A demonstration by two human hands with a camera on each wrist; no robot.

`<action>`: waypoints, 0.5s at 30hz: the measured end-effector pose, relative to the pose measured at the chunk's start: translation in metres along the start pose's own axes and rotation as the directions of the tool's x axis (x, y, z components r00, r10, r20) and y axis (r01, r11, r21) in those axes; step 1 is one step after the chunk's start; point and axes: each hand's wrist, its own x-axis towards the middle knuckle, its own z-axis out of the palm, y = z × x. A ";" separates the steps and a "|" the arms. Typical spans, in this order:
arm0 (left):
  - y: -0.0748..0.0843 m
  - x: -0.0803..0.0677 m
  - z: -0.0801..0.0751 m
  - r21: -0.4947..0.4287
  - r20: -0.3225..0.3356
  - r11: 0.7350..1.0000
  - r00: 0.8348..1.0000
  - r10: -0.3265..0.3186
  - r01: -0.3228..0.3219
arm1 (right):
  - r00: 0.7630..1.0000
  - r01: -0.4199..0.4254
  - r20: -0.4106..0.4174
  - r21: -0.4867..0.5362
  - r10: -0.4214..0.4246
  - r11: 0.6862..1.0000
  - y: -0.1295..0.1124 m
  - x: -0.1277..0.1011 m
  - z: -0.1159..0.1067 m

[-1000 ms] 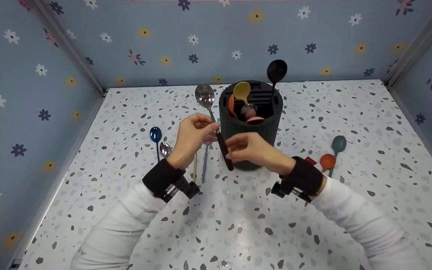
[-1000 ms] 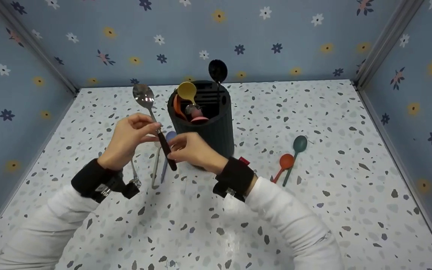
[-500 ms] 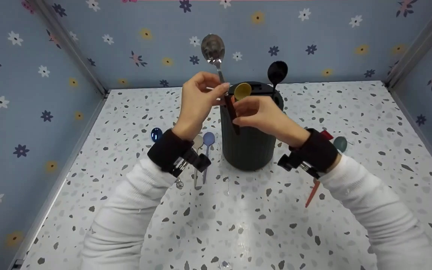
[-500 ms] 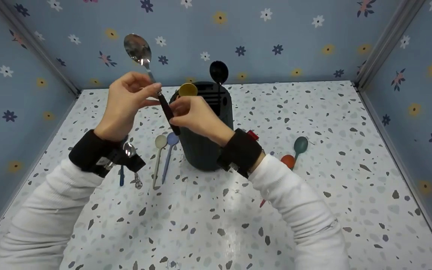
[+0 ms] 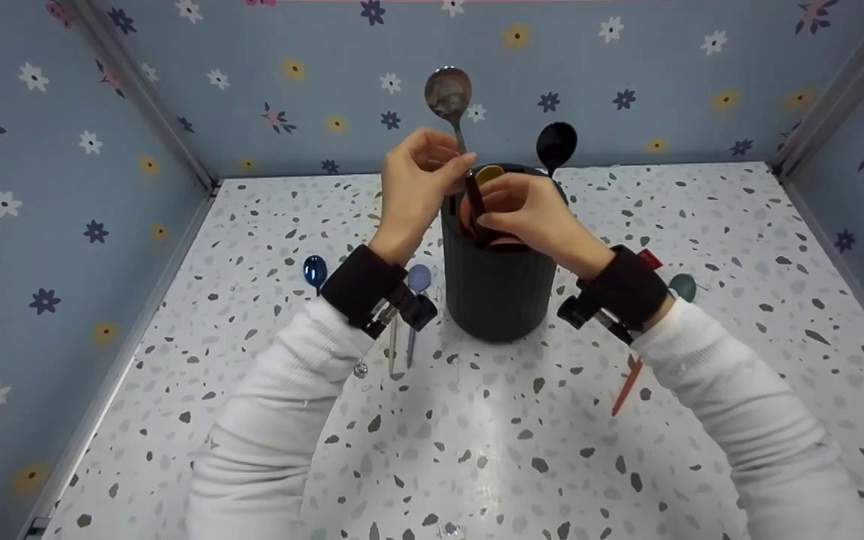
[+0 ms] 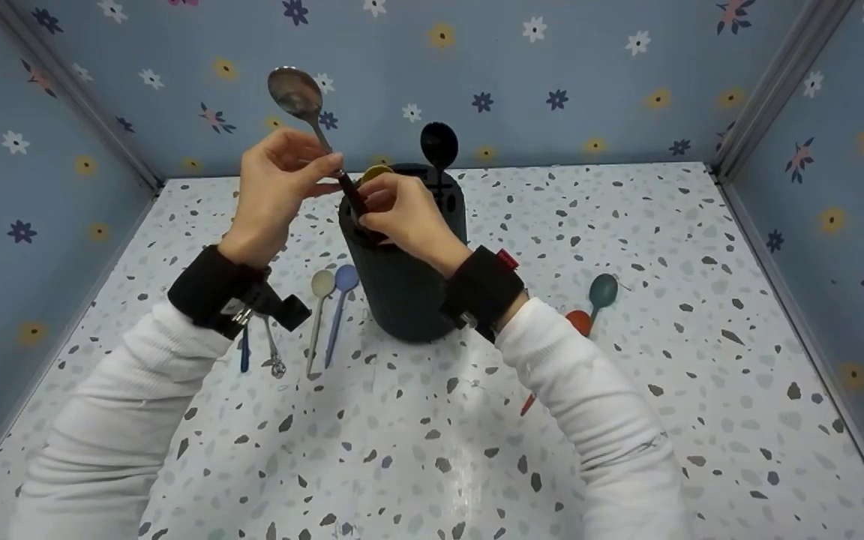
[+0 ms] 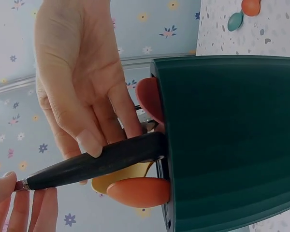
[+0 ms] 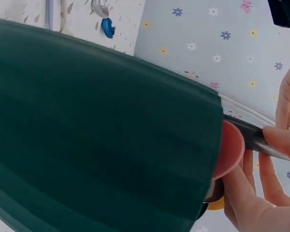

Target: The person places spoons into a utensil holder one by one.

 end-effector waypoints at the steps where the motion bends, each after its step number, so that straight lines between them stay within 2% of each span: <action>1: -0.001 0.000 0.000 0.007 -0.002 1.000 1.000 0.003 -0.003 | 1.000 0.015 -0.006 -0.017 -0.015 1.000 0.000 0.000 0.000; 4: -0.003 0.002 0.001 0.002 -0.009 1.000 1.000 -0.001 0.001 | 0.998 0.044 -0.032 -0.062 -0.046 0.997 0.001 0.002 0.000; 10: -0.011 0.002 0.001 0.000 -0.001 1.000 1.000 -0.012 0.012 | 0.993 0.087 -0.071 -0.073 -0.092 0.994 0.006 0.002 0.002; 15: -0.018 0.000 0.001 0.032 0.003 0.999 1.000 -0.027 0.027 | 0.988 0.115 -0.093 -0.099 -0.125 0.988 0.010 0.001 0.002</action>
